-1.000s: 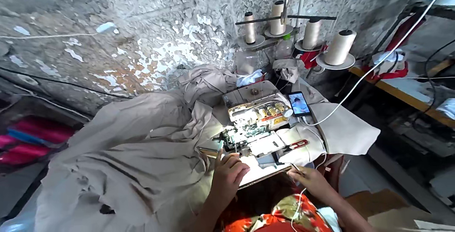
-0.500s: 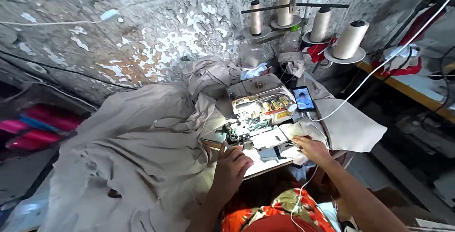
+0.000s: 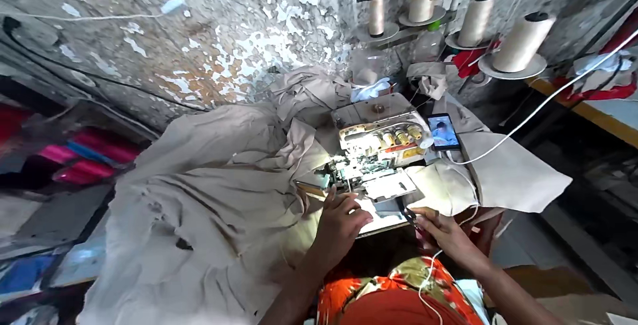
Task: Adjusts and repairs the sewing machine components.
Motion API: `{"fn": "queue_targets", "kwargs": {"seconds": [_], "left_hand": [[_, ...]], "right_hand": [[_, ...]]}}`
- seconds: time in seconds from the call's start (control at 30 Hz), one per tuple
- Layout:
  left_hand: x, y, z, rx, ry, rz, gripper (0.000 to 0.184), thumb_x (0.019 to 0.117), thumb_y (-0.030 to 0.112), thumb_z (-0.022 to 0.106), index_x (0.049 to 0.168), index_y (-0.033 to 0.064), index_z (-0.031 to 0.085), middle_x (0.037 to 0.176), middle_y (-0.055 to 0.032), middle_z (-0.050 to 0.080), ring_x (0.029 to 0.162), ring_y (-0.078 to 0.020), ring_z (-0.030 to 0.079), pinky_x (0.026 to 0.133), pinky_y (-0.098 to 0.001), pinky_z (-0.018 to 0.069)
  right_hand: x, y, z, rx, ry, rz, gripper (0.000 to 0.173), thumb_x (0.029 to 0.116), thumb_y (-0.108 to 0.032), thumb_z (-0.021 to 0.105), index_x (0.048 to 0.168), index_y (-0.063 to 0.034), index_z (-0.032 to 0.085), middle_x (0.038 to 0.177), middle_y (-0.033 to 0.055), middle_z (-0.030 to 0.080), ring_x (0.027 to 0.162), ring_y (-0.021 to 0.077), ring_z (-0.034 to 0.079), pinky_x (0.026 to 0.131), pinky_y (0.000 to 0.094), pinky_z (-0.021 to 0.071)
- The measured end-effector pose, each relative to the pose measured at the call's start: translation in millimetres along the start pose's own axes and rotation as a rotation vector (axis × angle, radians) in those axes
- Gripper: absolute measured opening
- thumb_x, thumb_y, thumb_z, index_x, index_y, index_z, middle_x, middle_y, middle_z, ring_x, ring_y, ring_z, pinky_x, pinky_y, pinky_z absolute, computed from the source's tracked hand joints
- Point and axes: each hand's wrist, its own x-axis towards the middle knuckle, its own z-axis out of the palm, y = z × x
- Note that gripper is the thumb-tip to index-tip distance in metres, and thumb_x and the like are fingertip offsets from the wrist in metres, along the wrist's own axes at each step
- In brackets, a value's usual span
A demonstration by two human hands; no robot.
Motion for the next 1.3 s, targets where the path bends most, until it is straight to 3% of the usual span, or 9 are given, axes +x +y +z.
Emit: {"fn": "queue_targets", "kwargs": {"seconds": [0.1,0.2,0.33,0.4,0.77,0.9,1.03,1.2,1.3], "left_hand": [[4,4,2,0.021,-0.019,0.032,0.014,0.0957,0.021,0.068,0.090,0.0127,0.078,0.093,-0.0059,0.075,0.111,-0.0268,0.070,0.114,-0.0587,0.0366],[5,7,4,0.021,-0.028,0.043,0.013,0.0955,0.020,0.069,0.090,0.0116,0.078,0.094,-0.0066,0.075,0.111,-0.0267,0.070,0.115,-0.0603,0.0355],[6,10,8,0.011,-0.038,0.047,0.013,0.0956,0.019,0.068,0.090,0.0105,0.077,0.093,-0.0073,0.074,0.112,-0.0282,0.069,0.114,-0.0603,0.0370],[7,11,9,0.001,-0.039,0.052,0.012,0.0949,0.017,0.069,0.090,0.0099,0.077,0.094,-0.0079,0.074,0.112,-0.0284,0.069,0.114,-0.0607,0.0358],[9,10,13,-0.046,-0.017,0.029,0.013,0.0958,0.016,0.068,0.090,0.0075,0.076,0.095,-0.0090,0.075,0.111,-0.0274,0.070,0.114,-0.0510,0.0412],[8,7,9,-0.072,0.044,-0.018,0.015,0.0962,0.017,0.067,0.092,0.0067,0.078,0.098,-0.0108,0.075,0.110,-0.0268,0.070,0.113,-0.0484,0.0427],[8,5,7,-0.162,0.096,-0.078,0.017,0.0974,0.016,0.066,0.092,0.0046,0.077,0.099,-0.0103,0.075,0.112,-0.0223,0.069,0.114,-0.0431,0.0417],[15,9,12,-0.467,0.212,-0.277,0.018,0.0989,0.008,0.060,0.098,-0.0064,0.071,0.095,-0.0087,0.071,0.093,-0.0055,0.066,0.089,-0.0207,0.0534],[25,13,8,-0.746,0.325,-0.515,0.017,0.1015,0.003,0.049,0.100,-0.0040,0.064,0.089,0.0005,0.070,0.088,-0.0045,0.069,0.088,-0.0254,0.0571]], "right_hand": [[-6,-14,19,0.215,-0.056,0.039,0.033,0.1059,-0.013,0.047,0.135,-0.0061,0.061,0.078,-0.0065,0.064,0.051,-0.0007,0.052,0.045,0.0157,0.0431],[-8,-23,25,0.304,-0.092,0.067,0.031,0.1032,-0.011,0.051,0.130,-0.0055,0.066,0.074,-0.0080,0.063,0.048,-0.0023,0.048,0.042,0.0139,0.0398],[-10,-26,29,0.408,-0.132,0.064,0.040,0.0846,-0.009,0.073,0.125,-0.0074,0.069,0.078,-0.0101,0.069,0.049,-0.0042,0.050,0.042,0.0123,0.0400],[-10,-26,32,0.398,-0.108,0.065,0.041,0.0828,-0.006,0.076,0.124,-0.0071,0.070,0.079,-0.0089,0.070,0.050,-0.0039,0.053,0.043,0.0127,0.0411],[-4,-23,40,0.273,-0.046,0.015,0.027,0.0941,-0.009,0.067,0.120,-0.0047,0.071,0.074,-0.0094,0.070,0.050,-0.0049,0.052,0.043,0.0123,0.0381],[7,-3,23,0.100,0.201,0.014,0.032,0.0945,-0.008,0.067,0.126,0.0005,0.066,0.081,-0.0028,0.069,0.059,-0.0023,0.058,0.053,0.0151,0.0471],[37,26,-14,0.058,0.513,0.104,0.034,0.1050,-0.012,0.054,0.136,0.0022,0.057,0.086,0.0038,0.065,0.055,0.0016,0.050,0.049,0.0193,0.0418],[70,36,-35,-0.243,0.461,0.263,0.041,0.1120,-0.021,0.038,0.143,0.0019,0.051,0.108,0.0220,0.066,0.079,0.0280,0.064,0.073,0.0463,0.0532],[78,21,-34,-0.478,0.407,0.303,0.044,0.1121,-0.020,0.036,0.148,0.0019,0.049,0.134,0.0293,0.062,0.121,0.0454,0.062,0.105,0.0600,0.0439]]}}
